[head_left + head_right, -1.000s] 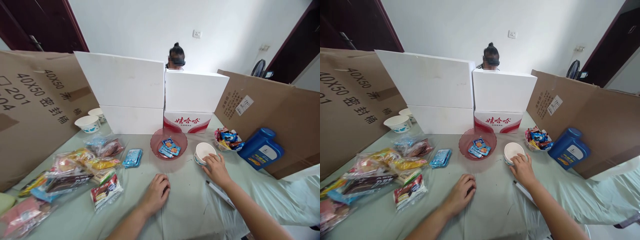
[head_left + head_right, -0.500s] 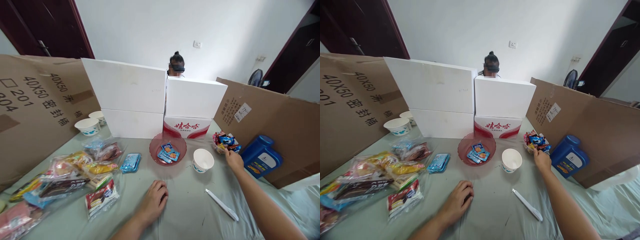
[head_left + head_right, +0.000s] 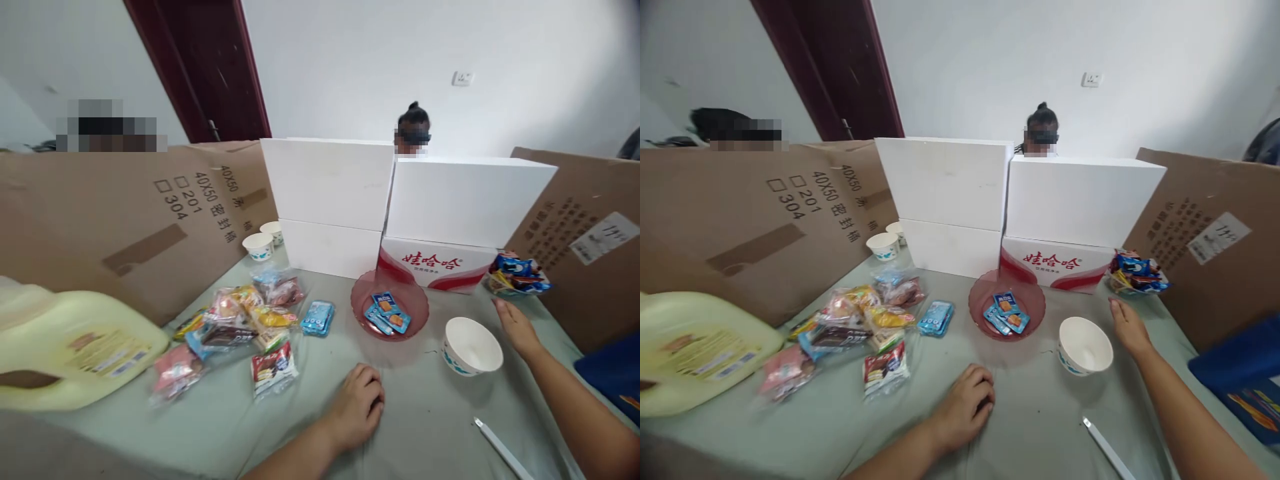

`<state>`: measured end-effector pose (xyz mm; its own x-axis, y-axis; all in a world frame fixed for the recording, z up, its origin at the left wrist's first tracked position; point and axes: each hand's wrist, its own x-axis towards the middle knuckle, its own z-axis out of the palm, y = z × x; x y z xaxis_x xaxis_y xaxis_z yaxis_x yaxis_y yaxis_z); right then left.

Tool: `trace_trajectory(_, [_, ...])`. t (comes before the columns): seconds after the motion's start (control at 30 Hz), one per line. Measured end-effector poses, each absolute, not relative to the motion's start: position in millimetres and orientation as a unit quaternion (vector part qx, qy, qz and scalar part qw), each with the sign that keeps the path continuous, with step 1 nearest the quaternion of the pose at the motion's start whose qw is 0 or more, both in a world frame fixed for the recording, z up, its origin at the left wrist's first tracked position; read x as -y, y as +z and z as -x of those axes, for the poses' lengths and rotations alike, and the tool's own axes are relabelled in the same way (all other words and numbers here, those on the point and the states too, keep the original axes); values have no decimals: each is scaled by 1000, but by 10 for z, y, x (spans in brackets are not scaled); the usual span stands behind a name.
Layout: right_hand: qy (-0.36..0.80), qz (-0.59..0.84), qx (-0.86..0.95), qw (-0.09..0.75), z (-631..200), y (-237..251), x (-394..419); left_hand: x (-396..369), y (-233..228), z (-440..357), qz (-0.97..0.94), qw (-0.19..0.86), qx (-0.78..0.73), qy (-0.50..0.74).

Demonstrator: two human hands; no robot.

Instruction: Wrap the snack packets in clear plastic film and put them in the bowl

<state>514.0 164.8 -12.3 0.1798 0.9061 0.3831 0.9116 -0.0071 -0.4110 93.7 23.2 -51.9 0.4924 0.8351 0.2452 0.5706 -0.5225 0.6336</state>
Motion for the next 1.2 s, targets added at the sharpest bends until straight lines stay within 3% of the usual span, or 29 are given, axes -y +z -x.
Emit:
trace_trajectory(0.17, [9,611,724,320,-4763,-221,-1046,-205,-576,-946,-824,235,-420,300])
trace_trajectory(0.3, [-70,560,766,309,-4645,-250,-545,-327,-347,-763,-784,177,-500,322])
trace_trajectory(0.43, [-80,566,755,320,-4683,-453,-150,-742,-17,-398,-732,38,-665,145])
trace_trajectory(0.5, [-70,570,761,302,-4713,-626,18,-973,54,-251,-710,29,-697,101])
trace_trajectory(0.77, [-73,616,750,231,-4684,-1047,598,-1043,87,-203,-715,104,-689,59])
trace_trajectory(1.03, [-94,617,750,219,-4447,-928,720,-569,33,-631,-796,333,-497,91])
trace_trajectory(1.2, [-83,618,751,215,-4295,-800,703,-433,-213,-794,-784,333,-484,199])
